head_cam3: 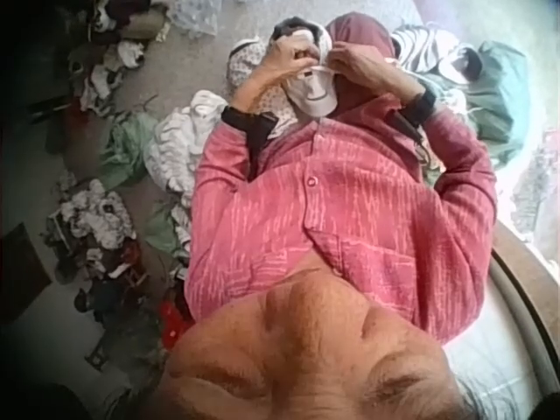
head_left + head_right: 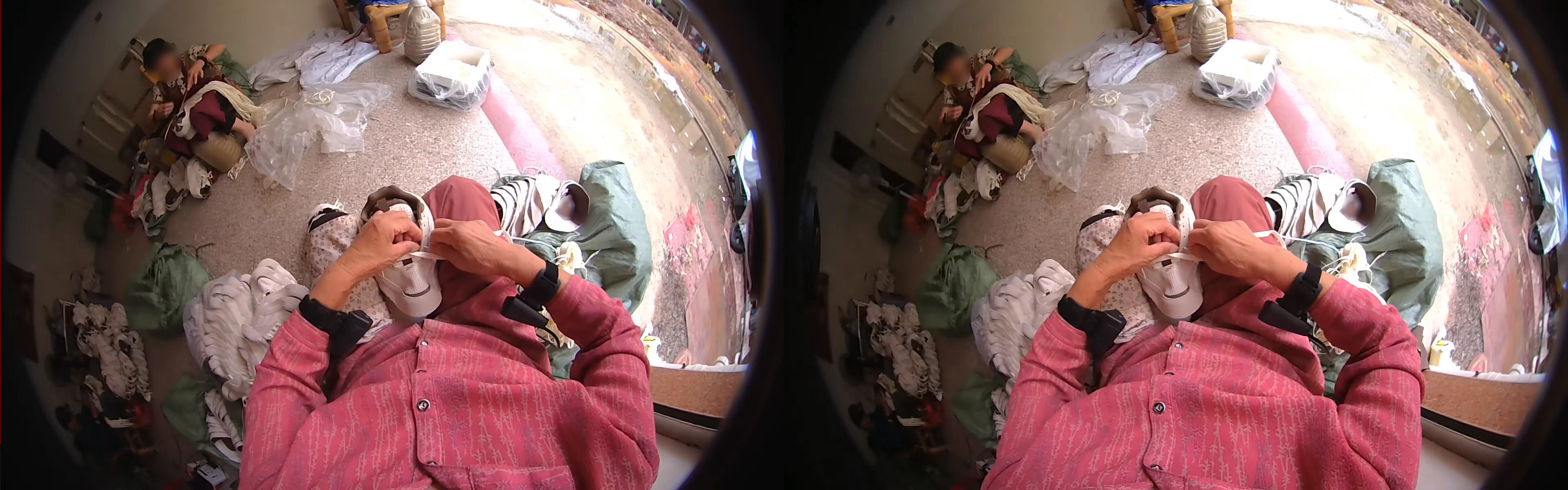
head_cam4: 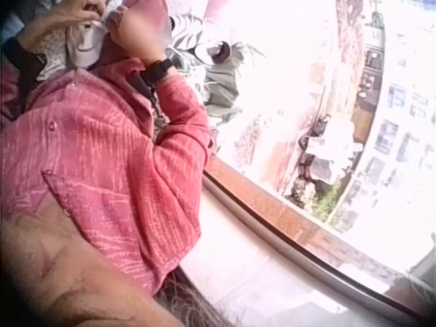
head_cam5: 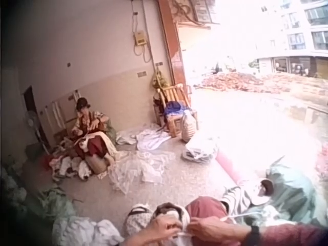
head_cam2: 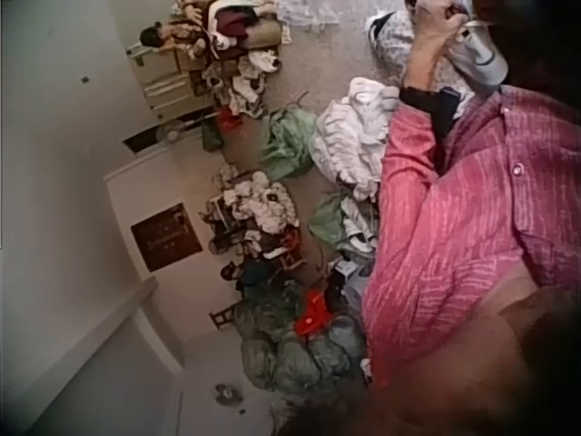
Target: Thread laces into the eyelets of shoe uppers during manufacturing.
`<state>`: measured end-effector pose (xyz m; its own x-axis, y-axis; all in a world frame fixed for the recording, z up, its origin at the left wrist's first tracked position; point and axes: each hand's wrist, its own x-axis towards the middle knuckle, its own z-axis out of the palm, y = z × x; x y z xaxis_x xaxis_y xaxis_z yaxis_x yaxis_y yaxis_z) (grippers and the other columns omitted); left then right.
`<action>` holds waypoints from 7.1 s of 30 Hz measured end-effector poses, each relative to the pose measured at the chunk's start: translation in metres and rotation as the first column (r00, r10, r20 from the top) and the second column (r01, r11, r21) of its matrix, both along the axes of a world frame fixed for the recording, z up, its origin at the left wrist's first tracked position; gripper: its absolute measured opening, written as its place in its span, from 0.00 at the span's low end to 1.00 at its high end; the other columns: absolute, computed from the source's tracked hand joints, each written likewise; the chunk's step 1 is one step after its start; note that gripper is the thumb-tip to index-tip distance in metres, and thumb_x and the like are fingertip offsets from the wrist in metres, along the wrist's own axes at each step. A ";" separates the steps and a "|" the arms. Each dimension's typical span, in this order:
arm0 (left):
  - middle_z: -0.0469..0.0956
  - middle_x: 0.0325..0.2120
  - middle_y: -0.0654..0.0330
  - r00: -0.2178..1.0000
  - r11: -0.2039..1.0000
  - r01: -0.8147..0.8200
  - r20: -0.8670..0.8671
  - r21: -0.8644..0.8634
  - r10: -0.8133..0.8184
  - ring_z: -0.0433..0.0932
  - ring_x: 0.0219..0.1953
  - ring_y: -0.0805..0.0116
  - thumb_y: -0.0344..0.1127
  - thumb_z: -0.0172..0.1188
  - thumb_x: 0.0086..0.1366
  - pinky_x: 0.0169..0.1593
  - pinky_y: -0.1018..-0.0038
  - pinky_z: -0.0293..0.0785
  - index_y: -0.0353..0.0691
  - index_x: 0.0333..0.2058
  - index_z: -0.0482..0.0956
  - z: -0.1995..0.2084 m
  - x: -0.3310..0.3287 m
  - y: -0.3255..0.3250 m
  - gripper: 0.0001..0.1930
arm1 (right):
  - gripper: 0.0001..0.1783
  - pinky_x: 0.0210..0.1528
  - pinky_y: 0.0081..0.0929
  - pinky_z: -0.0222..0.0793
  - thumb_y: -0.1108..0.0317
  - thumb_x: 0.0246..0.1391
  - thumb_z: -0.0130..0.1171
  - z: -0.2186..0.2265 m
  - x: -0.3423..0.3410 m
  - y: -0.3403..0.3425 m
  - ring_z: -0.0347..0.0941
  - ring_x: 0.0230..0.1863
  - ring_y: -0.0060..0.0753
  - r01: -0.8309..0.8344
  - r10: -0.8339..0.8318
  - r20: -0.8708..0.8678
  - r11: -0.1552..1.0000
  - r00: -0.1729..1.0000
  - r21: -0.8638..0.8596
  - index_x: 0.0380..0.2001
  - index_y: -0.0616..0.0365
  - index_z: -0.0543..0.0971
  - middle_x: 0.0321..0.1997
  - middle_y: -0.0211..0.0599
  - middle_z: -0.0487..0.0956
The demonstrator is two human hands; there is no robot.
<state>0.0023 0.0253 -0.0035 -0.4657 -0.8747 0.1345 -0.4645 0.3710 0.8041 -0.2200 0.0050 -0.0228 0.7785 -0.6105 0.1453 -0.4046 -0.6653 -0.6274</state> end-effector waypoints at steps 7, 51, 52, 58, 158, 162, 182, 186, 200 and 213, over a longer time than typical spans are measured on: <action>0.78 0.27 0.61 0.994 0.994 0.107 -0.030 -0.023 -0.108 0.75 0.31 0.70 0.25 0.65 0.51 0.37 0.75 0.71 0.34 0.30 0.81 -0.006 0.007 -0.007 0.06 | 0.11 0.40 0.43 0.69 0.62 0.54 0.56 -0.027 0.008 -0.009 0.75 0.40 0.50 0.000 -0.013 0.073 0.984 0.997 0.176 0.36 0.58 0.77 0.36 0.42 0.75; 0.77 0.29 0.63 0.423 0.406 -0.889 -0.046 -0.211 0.905 0.74 0.24 0.77 0.39 0.64 0.60 0.22 0.80 0.72 0.38 0.45 0.77 0.014 0.303 0.079 0.17 | 0.09 0.43 0.40 0.67 0.66 0.56 0.57 0.005 0.012 -0.039 0.73 0.43 0.46 -0.041 0.060 0.121 0.988 0.991 -0.151 0.39 0.56 0.76 0.38 0.40 0.75; 0.77 0.27 0.65 0.528 0.531 -0.845 -0.054 0.069 0.847 0.73 0.20 0.78 0.41 0.62 0.63 0.21 0.82 0.71 0.39 0.43 0.78 0.010 0.263 0.087 0.14 | 0.09 0.43 0.40 0.67 0.66 0.56 0.57 0.011 0.014 -0.036 0.73 0.43 0.46 -0.049 0.067 0.114 0.987 0.991 -0.152 0.39 0.56 0.76 0.38 0.40 0.75; 0.78 0.27 0.63 0.809 0.489 0.104 -0.360 0.866 0.464 0.75 0.20 0.78 0.47 0.52 0.71 0.20 0.84 0.69 0.36 0.56 0.69 0.017 0.096 0.131 0.23 | 0.07 0.46 0.33 0.61 0.67 0.48 0.62 0.023 0.049 -0.022 0.69 0.42 0.36 -0.282 0.210 -0.192 0.799 0.959 -0.531 0.32 0.52 0.77 0.34 0.31 0.73; 0.70 0.35 0.58 0.954 0.978 -0.102 0.262 -0.184 0.149 0.74 0.40 0.63 0.40 0.73 0.45 0.43 0.70 0.72 0.41 0.26 0.80 0.003 0.033 0.032 0.14 | 0.06 0.41 0.29 0.68 0.69 0.56 0.58 0.062 0.007 -0.084 0.76 0.38 0.40 0.163 -0.170 -0.043 0.979 0.985 -0.122 0.31 0.61 0.79 0.37 0.37 0.78; 0.69 0.34 0.58 0.946 0.972 -0.162 0.252 -0.172 0.202 0.73 0.42 0.63 0.38 0.71 0.47 0.45 0.70 0.71 0.41 0.24 0.80 -0.007 0.030 0.031 0.11 | 0.13 0.49 0.29 0.72 0.64 0.65 0.51 0.068 0.033 -0.041 0.78 0.44 0.35 -0.363 -0.300 0.460 0.328 0.836 0.872 0.43 0.62 0.76 0.52 0.43 0.78; 0.70 0.37 0.59 0.961 0.948 -0.172 0.167 -0.267 0.221 0.76 0.40 0.59 0.35 0.69 0.47 0.44 0.67 0.74 0.43 0.36 0.81 -0.001 0.015 0.043 0.15 | 0.09 0.59 0.41 0.74 0.72 0.60 0.57 0.053 -0.265 -0.193 0.78 0.45 0.39 -0.380 -0.718 0.675 0.679 -0.170 0.628 0.38 0.68 0.73 0.36 0.44 0.79; 0.74 0.41 0.57 0.936 0.860 0.143 0.350 -0.490 0.044 0.78 0.38 0.55 0.31 0.63 0.51 0.43 0.66 0.75 0.42 0.46 0.76 -0.003 -0.017 0.044 0.21 | 0.22 0.60 0.34 0.74 0.78 0.59 0.57 0.045 -0.235 -0.159 0.76 0.50 0.37 -0.043 -0.736 0.676 0.677 -0.045 0.734 0.55 0.71 0.66 0.50 0.48 0.77; 0.65 0.21 0.70 0.409 0.837 -0.280 -0.730 0.471 0.548 0.65 0.23 0.79 0.31 0.57 0.66 0.29 0.81 0.63 0.38 0.55 0.72 0.037 0.153 0.073 0.19 | 0.13 0.39 0.17 0.80 0.80 0.58 0.57 -0.017 -0.312 -0.166 0.79 0.39 0.27 -0.304 -0.878 0.464 0.476 -0.115 0.825 0.47 0.68 0.75 0.44 0.41 0.81; 0.79 0.34 0.60 0.372 0.233 -0.773 0.123 0.591 0.920 0.74 0.28 0.72 0.47 0.59 0.65 0.30 0.75 0.70 0.37 0.44 0.80 -0.048 0.255 0.168 0.19 | 0.22 0.49 0.21 0.76 0.77 0.59 0.56 0.042 -0.249 -0.119 0.77 0.52 0.31 0.048 -0.872 0.487 0.489 0.047 0.871 0.56 0.70 0.67 0.53 0.45 0.77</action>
